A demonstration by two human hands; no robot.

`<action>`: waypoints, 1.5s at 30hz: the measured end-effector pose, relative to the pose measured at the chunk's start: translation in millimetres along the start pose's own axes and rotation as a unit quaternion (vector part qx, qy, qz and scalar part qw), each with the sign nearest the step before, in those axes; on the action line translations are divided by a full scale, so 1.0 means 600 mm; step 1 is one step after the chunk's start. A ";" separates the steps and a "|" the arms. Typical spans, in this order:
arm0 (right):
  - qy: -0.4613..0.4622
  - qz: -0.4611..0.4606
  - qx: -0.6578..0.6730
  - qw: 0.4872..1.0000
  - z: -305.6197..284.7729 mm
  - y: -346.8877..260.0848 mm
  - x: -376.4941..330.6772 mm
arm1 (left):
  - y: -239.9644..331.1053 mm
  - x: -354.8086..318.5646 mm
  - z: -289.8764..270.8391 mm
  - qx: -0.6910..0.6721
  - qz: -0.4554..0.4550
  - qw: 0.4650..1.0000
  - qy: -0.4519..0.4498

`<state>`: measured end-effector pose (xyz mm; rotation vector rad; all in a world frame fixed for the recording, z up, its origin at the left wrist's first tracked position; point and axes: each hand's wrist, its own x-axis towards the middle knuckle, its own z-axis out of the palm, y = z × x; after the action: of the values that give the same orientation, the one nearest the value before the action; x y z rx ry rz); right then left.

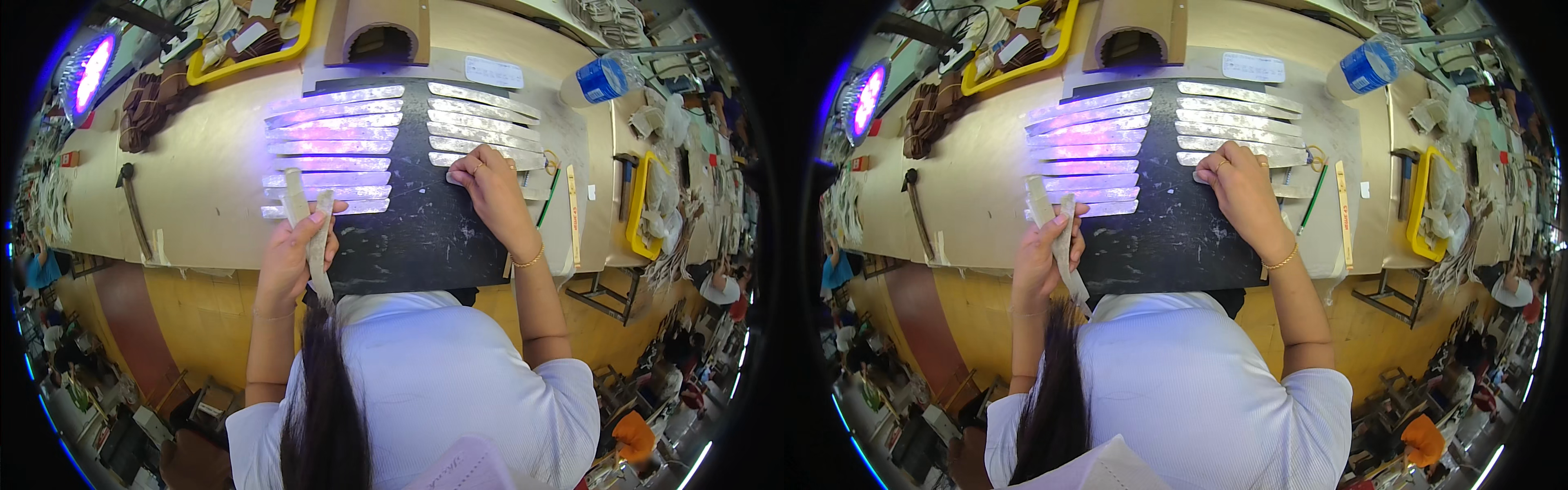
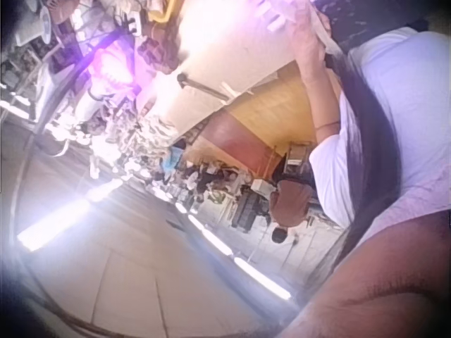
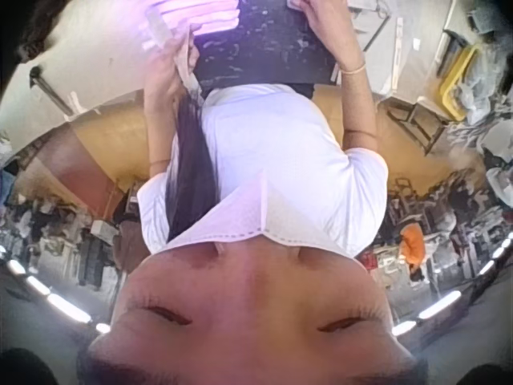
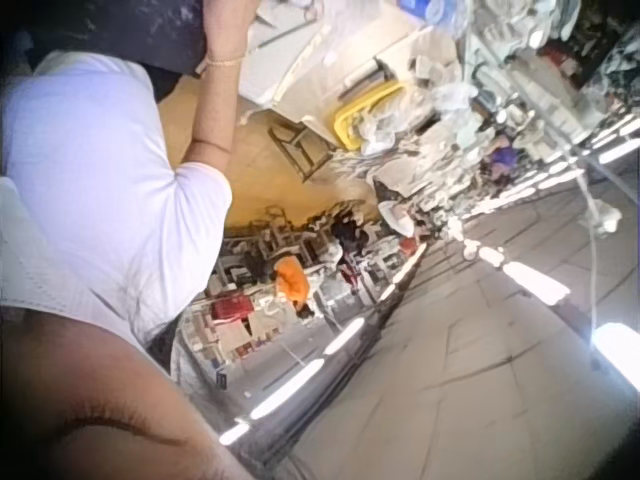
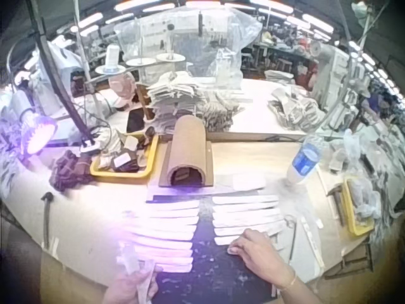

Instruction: The person arranges multiple white fabric strips on a black cutting mat, then uses a ruler and pencil to mark measurements on each strip. After marking, the person gathers the strips and places them into a yellow bin.

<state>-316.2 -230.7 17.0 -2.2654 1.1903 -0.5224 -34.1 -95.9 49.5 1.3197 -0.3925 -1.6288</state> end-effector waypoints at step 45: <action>0.093 -0.032 -0.102 0.990 -0.030 -0.016 -0.047 | -0.024 0.035 0.064 0.031 -0.040 0.997 -0.062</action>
<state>-335.1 -207.3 34.2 -2.4786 1.3164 -0.6766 -73.5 -117.8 40.6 1.2984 -0.4720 -1.7841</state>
